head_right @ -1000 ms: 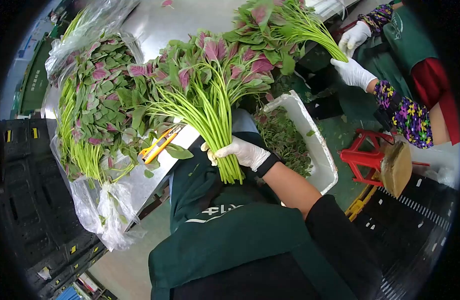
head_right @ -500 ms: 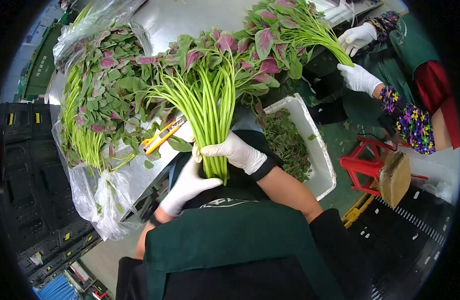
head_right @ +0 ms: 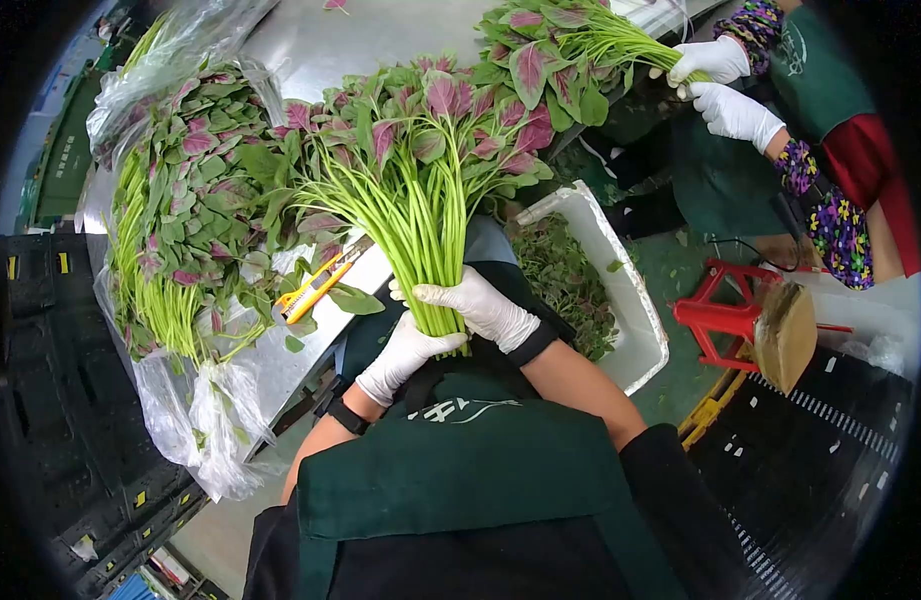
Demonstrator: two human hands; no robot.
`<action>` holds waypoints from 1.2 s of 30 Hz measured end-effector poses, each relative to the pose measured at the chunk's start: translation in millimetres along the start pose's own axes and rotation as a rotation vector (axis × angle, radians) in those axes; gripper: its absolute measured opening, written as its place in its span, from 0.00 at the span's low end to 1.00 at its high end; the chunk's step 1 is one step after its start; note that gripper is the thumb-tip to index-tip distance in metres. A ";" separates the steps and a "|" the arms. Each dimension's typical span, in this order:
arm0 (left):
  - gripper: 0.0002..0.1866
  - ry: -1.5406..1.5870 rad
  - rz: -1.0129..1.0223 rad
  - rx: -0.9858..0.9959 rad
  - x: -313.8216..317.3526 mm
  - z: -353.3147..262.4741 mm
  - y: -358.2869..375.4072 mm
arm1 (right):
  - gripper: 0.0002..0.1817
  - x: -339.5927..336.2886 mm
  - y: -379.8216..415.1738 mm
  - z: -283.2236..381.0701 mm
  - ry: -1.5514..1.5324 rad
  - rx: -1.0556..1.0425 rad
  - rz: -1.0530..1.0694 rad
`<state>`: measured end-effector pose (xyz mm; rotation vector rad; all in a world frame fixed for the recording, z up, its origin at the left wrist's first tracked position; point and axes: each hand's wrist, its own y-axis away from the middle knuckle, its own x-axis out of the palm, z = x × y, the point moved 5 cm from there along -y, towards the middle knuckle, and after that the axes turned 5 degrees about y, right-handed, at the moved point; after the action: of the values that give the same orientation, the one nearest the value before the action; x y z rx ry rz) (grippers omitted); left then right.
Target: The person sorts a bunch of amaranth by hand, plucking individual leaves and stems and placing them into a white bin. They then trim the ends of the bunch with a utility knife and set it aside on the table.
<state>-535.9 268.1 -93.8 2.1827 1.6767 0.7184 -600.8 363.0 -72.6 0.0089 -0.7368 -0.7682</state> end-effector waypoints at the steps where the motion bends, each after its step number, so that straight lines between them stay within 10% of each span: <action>1: 0.19 -0.035 -0.031 0.031 -1.3 -4.0 -0.5 | 0.28 2.7 -1.2 3.5 0.037 -0.012 -0.018; 7: 0.31 -0.115 -0.156 0.446 -4.0 -25.0 9.5 | 0.26 23.3 5.8 21.2 0.276 -0.132 -0.092; 14: 0.20 0.020 -0.208 0.139 -6.2 0.5 -3.2 | 0.21 -0.4 -12.2 -3.5 0.094 -0.064 -0.229; 18: 0.18 -0.061 -0.322 0.277 -10.5 3.9 -1.5 | 0.19 4.4 -1.7 0.4 0.164 -0.152 -0.390; 28: 0.22 -0.179 -0.375 0.319 -25.0 7.9 -5.4 | 0.15 3.3 33.5 102.3 1.448 0.042 -0.540; 32: 0.24 -0.159 -0.322 0.220 -24.8 14.4 -8.7 | 0.19 43.6 5.8 116.6 1.289 -0.497 -0.405; 36: 0.25 -0.082 -0.291 0.153 -24.2 19.4 -9.9 | 0.30 97.7 -24.4 81.0 1.473 -0.560 -0.162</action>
<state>-537.9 248.9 -120.0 1.9704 2.0058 0.4294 -618.1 303.5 40.8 0.1159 0.8881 -0.8660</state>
